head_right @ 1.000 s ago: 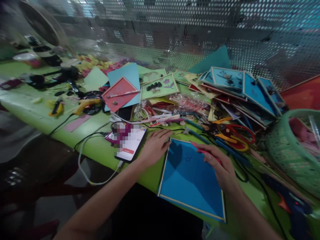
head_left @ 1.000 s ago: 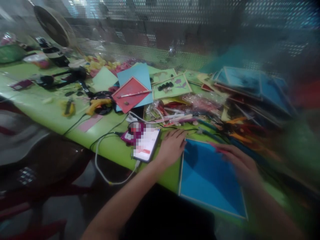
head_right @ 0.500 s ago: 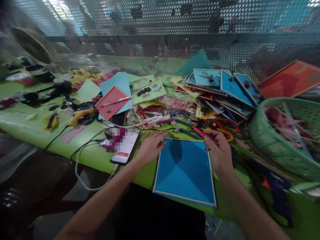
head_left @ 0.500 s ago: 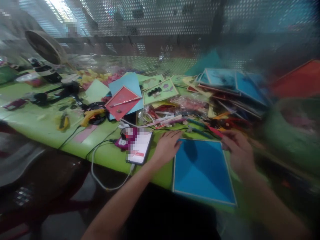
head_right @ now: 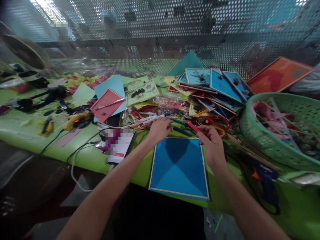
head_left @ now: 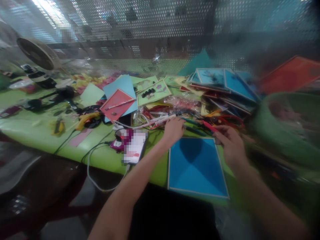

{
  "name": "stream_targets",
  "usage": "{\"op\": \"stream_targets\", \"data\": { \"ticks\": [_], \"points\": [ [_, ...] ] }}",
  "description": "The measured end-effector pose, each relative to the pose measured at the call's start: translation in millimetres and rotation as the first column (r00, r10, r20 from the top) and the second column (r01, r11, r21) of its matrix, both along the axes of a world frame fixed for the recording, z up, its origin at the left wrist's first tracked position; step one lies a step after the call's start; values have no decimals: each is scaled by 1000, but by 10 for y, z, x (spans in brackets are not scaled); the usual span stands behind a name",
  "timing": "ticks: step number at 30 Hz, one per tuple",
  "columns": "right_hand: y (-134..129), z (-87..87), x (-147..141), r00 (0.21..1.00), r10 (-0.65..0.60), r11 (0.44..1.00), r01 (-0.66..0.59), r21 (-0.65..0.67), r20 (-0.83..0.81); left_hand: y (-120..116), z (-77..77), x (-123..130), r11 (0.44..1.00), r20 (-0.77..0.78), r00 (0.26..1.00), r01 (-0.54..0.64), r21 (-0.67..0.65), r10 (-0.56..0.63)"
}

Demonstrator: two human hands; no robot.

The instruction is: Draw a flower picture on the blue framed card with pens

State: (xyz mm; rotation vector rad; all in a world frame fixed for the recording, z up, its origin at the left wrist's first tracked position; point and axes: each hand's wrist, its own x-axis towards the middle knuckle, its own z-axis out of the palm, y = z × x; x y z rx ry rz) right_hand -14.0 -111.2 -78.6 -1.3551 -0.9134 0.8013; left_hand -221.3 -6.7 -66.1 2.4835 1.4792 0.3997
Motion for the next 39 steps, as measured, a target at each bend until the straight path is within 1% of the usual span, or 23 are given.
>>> {"op": "stream_targets", "data": {
  "ticks": [5,9,13,16,18,21,23,25,27,29,32,34,36,37,38,39],
  "points": [
    [0,24,8,1000,7,1000,-7,-19,17,106,12,33,999,-8,999,38,-23,-38],
    [11,11,22,999,1,999,0,-35,48,123,-11,60,996,6,997,75,-55,-74],
    [33,-29,41,993,14,999,-10,-35,115,93,-70,76,994,60,994,98,-52,-95],
    [58,-46,59,983,24,999,-16,-46,183,84,-63,36,990,126,985,130,-59,-122],
    [82,-45,71,974,11,999,-3,-32,226,82,-11,-39,986,177,975,150,-74,-135],
    [134,-32,85,965,-13,1000,14,0,261,52,109,-245,978,270,952,177,-112,-141],
    [184,-21,82,964,-3,1000,6,-11,265,-2,168,-422,975,343,931,176,-138,-120],
    [263,-8,51,961,21,999,-11,-39,277,-73,176,-589,974,423,902,163,-157,-83],
    [380,15,-24,947,61,998,-49,-48,315,-142,129,-707,971,501,864,155,-182,-44],
    [526,56,-143,926,110,994,-106,-29,361,-192,52,-762,964,568,823,164,-209,-16],
    [713,159,-357,888,164,983,-184,4,429,-224,-40,-749,951,641,767,196,-238,2],
    [750,246,-480,859,241,962,-272,5,452,-228,-62,-710,947,670,743,208,-245,10],
    [697,332,-571,837,375,917,-398,-27,397,-235,-55,-663,944,680,733,220,-246,7],
    [644,371,-605,836,425,898,-439,-42,346,-243,-45,-637,942,679,734,229,-246,-2],
    [584,405,-632,849,464,883,-467,-54,253,-255,-32,-611,940,674,739,240,-244,-14],
    [521,434,-652,867,467,883,-466,-53,175,-271,-18,-585,938,666,745,251,-239,-30]
  ]
}}
